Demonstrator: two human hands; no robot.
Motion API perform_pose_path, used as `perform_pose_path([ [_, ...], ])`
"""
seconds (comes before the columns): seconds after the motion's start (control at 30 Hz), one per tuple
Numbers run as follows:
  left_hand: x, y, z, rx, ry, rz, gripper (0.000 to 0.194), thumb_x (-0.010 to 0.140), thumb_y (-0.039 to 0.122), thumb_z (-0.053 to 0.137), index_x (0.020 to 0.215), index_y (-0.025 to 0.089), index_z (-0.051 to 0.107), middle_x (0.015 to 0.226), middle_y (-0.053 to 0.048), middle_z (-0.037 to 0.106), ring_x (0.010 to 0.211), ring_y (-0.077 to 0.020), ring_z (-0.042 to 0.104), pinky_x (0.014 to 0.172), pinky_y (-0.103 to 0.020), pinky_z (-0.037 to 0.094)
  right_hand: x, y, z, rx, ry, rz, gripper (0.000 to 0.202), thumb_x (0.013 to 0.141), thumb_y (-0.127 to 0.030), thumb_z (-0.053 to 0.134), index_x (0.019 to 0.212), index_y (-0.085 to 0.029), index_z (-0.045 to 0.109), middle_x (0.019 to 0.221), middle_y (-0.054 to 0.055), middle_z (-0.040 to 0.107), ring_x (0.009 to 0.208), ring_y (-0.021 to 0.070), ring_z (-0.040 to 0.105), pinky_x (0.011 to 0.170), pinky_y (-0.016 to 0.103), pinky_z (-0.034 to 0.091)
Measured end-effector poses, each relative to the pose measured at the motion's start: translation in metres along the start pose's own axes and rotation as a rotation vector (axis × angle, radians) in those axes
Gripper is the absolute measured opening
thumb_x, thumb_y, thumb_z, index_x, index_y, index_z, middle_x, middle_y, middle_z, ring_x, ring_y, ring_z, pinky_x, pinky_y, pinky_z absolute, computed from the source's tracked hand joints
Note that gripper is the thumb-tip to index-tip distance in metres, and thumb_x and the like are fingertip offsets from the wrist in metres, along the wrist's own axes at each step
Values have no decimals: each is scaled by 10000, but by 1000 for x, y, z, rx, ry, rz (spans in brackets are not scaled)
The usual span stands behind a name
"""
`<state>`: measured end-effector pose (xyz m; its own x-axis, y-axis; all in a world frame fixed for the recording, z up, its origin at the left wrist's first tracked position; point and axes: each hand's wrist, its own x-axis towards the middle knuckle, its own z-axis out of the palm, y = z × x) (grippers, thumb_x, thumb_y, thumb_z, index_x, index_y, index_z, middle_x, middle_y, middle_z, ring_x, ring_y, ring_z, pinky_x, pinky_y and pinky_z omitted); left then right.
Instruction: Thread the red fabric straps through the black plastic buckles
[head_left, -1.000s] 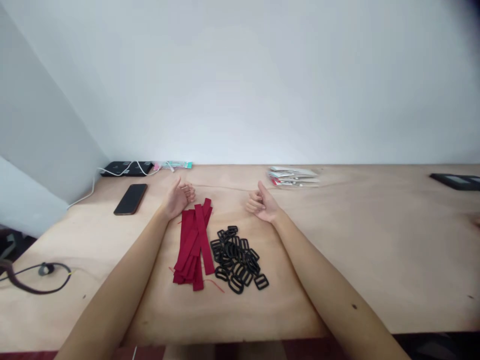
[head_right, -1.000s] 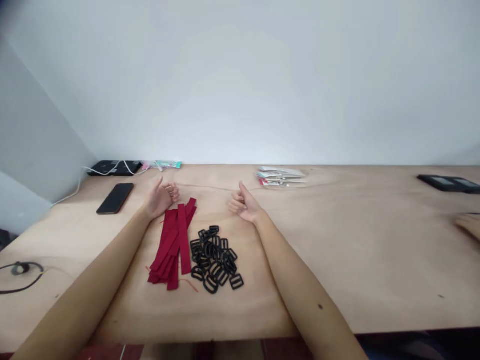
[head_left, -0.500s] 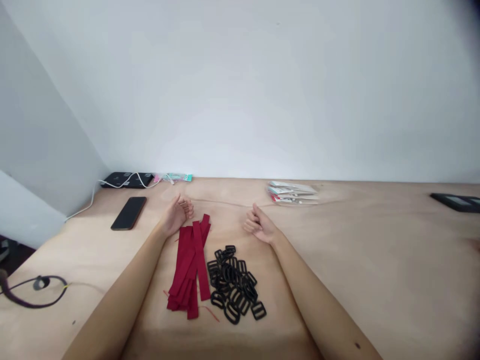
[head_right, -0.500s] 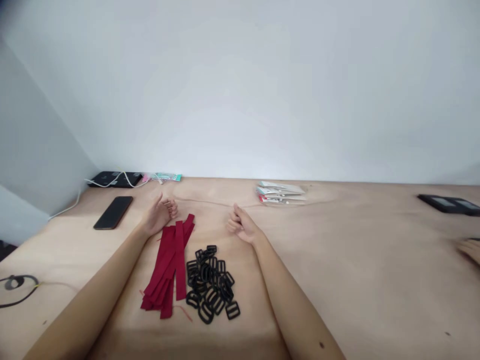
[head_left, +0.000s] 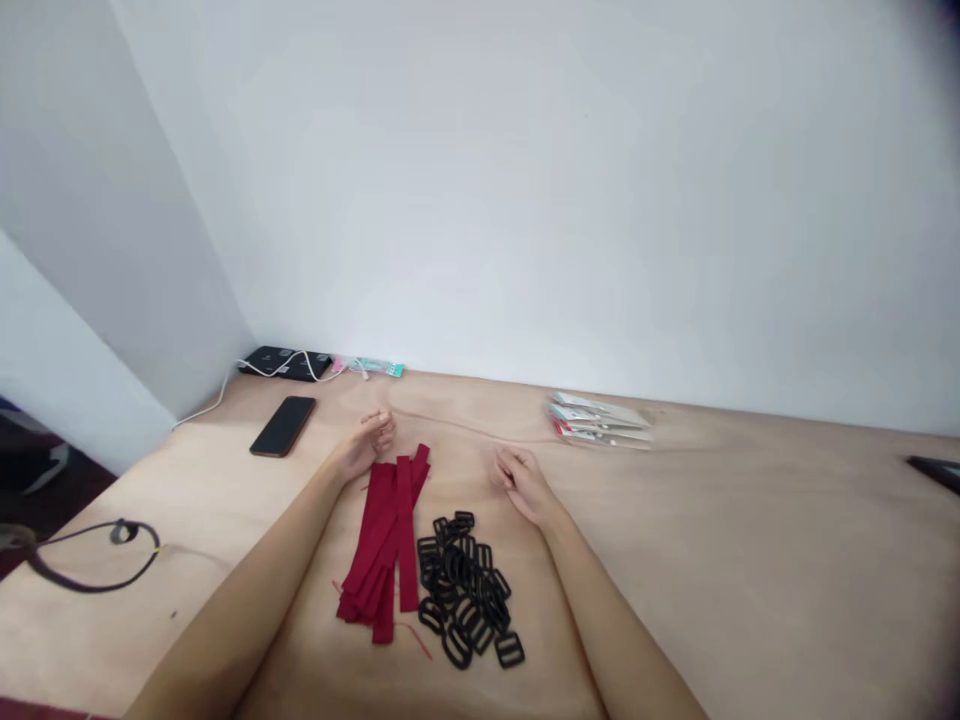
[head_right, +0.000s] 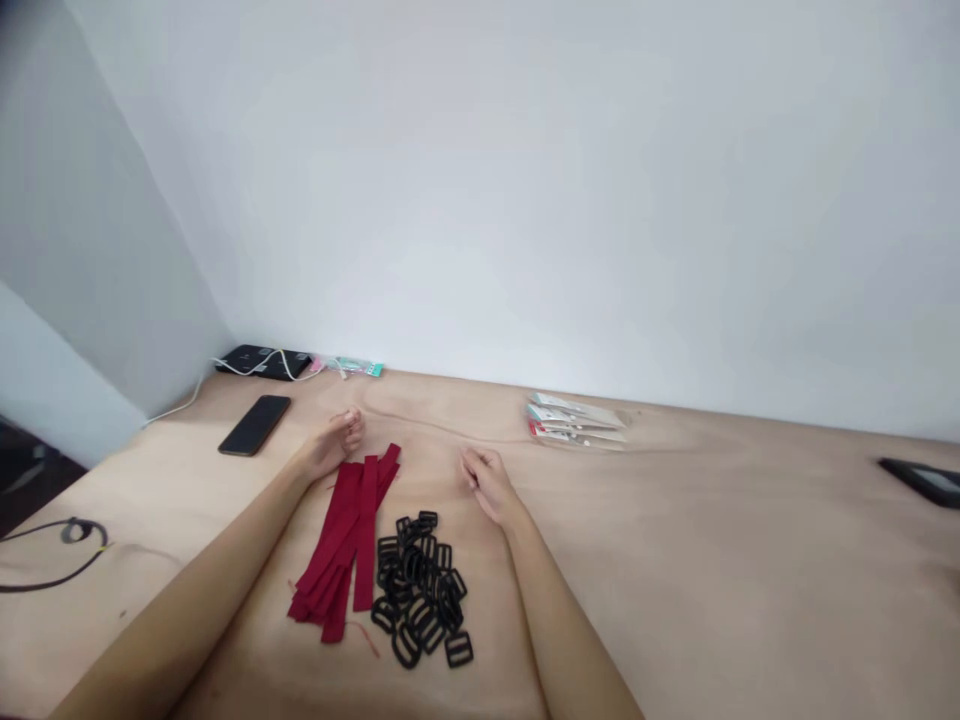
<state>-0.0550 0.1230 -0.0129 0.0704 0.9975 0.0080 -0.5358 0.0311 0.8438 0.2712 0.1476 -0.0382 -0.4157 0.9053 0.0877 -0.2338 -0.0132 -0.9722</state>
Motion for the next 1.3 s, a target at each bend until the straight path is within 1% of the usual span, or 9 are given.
perform_pose_path([
  [0.17, -20, 13, 15, 335, 41, 36, 463, 795, 446, 893, 655, 194, 530, 584, 57, 396, 481, -73, 312, 489, -245, 189, -11, 11, 17, -291, 162, -180, 601, 964, -615, 681, 521, -252, 499, 492, -8, 413, 502, 171, 328, 509, 331, 246],
  [0.3, -50, 4, 32, 928, 173, 151, 348, 809, 391, 852, 664, 207, 595, 637, -15, 590, 584, -164, 544, 571, -282, 364, -27, 12, 27, -497, 87, -254, 465, 959, -580, 686, 635, -250, 638, 607, 23, 576, 611, 218, 494, 581, 341, 394],
  [0.4, -69, -14, 42, 1212, 282, 202, 211, 800, 298, 824, 872, 209, 647, 759, -24, 685, 721, -218, 650, 675, -308, 445, -37, 5, 32, -657, -62, -255, 346, 1013, -500, 631, 851, -224, 762, 872, 75, 741, 854, 257, 648, 821, 389, 520],
  [0.63, -75, -36, 52, 1149, 348, 244, 353, 798, 102, 699, 1129, 205, 630, 831, -10, 716, 811, -216, 713, 768, -319, 540, -43, -5, 24, -756, -297, -240, 163, 956, -364, 743, 1048, -246, 808, 1168, 100, 711, 1132, 273, 655, 1065, 428, 496],
  [0.73, -80, -21, 58, 994, 410, 286, 381, 843, 156, 682, 1216, 191, 613, 865, -30, 735, 819, -215, 750, 789, -336, 585, -44, -5, 21, -750, -318, -247, 126, 932, -328, 767, 1020, -249, 808, 1160, 91, 715, 1151, 276, 645, 1067, 429, 489],
  [0.83, -87, 17, 67, 907, 368, 323, 404, 871, 235, 693, 1264, 196, 607, 937, -46, 762, 789, -215, 774, 726, -324, 606, -42, -1, 20, -734, -306, -218, 126, 896, -329, 793, 972, -230, 805, 1106, 82, 744, 1108, 278, 646, 1025, 427, 491],
  [1.0, -79, 67, 91, 1170, 245, 646, 126, 975, 278, 646, 1036, 217, 738, 993, -51, 780, 854, -207, 749, 799, -336, 607, -33, 9, 19, -516, -186, -29, 244, 863, -424, 790, 880, -182, 809, 803, 56, 751, 755, 214, 637, 758, 362, 510],
  [1.07, -68, 56, 97, 1251, 125, 674, 175, 1021, 241, 578, 1065, 215, 745, 1030, -67, 772, 929, -213, 737, 826, -335, 596, -30, 10, 18, -393, -102, -43, 270, 835, -448, 815, 884, -182, 815, 861, 68, 786, 795, 221, 671, 793, 368, 522],
  [1.3, -47, -40, 81, 1364, -185, 555, 207, 1075, 222, 522, 1125, 213, 723, 1043, -75, 721, 987, -224, 701, 905, -367, 553, -28, 9, 21, -36, 107, -35, 345, 781, -482, 893, 955, -192, 824, 906, 59, 788, 774, 184, 661, 744, 324, 516],
])
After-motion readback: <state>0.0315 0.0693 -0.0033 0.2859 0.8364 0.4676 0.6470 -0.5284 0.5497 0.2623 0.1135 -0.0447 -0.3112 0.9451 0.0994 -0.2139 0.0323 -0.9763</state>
